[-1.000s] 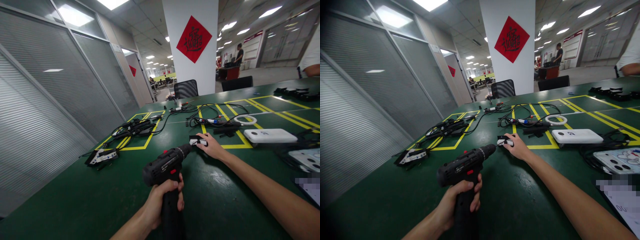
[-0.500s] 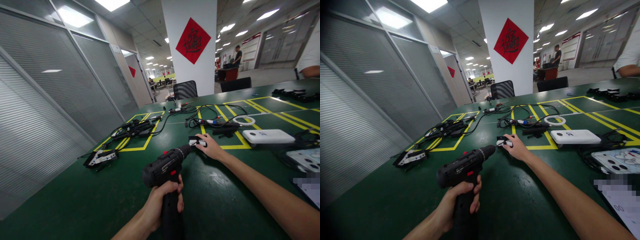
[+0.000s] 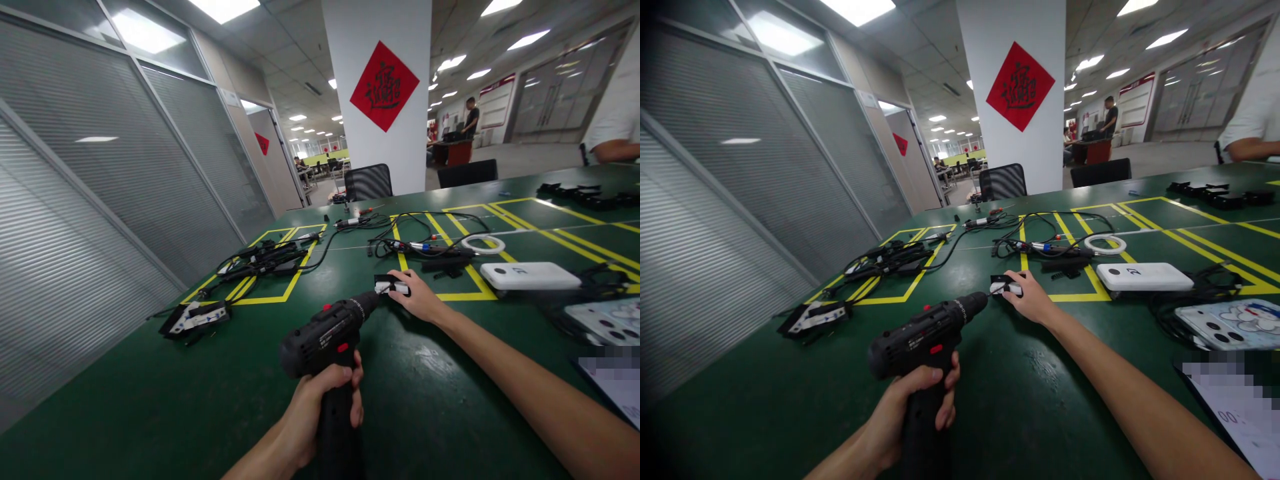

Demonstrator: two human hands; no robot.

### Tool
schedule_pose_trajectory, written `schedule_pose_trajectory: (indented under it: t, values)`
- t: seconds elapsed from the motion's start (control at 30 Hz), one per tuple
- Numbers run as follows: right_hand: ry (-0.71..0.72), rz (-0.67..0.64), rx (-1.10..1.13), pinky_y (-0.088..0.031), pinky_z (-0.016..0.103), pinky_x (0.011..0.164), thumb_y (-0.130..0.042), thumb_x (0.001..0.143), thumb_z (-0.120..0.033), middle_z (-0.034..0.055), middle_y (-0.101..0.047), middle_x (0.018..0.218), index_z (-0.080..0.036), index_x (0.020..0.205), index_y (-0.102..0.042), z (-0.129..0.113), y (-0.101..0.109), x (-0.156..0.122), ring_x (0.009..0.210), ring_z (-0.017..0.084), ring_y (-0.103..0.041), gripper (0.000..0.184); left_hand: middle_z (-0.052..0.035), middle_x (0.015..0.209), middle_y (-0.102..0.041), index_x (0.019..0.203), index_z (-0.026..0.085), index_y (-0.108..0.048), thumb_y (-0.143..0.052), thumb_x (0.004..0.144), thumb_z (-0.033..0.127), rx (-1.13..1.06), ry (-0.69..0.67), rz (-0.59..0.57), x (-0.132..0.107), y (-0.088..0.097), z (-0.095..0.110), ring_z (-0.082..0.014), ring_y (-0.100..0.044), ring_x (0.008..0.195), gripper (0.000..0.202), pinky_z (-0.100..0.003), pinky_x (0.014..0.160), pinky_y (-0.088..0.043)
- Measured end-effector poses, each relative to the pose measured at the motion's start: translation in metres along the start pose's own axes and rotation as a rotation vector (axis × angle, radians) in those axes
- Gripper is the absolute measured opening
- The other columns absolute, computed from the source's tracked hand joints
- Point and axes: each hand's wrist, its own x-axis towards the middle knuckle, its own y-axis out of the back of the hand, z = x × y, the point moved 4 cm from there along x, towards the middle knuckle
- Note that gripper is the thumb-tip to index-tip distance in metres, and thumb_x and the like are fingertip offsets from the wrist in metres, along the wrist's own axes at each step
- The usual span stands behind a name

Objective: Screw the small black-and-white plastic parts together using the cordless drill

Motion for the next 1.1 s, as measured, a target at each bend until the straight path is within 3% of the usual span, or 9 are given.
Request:
schedule_pose_trajectory:
  t: [1.1]
  values:
    - [-0.001, -0.003, -0.001, -0.039, 0.033, 0.094, -0.056, 0.077, -0.035, 0.0058, -0.044, 0.111, -0.027, 0.123, -0.045, 0.003, -0.0022, -0.0011, 0.099, 0.018, -0.052, 0.047, -0.001, 0.069, -0.051, 0.091, 0.013, -0.053, -0.041, 0.079, 0.021, -0.029, 0.004, 0.042, 0.0008, -0.0014, -0.0002, -0.0096, -0.047, 0.041, 0.019, -0.031, 0.054, -0.04]
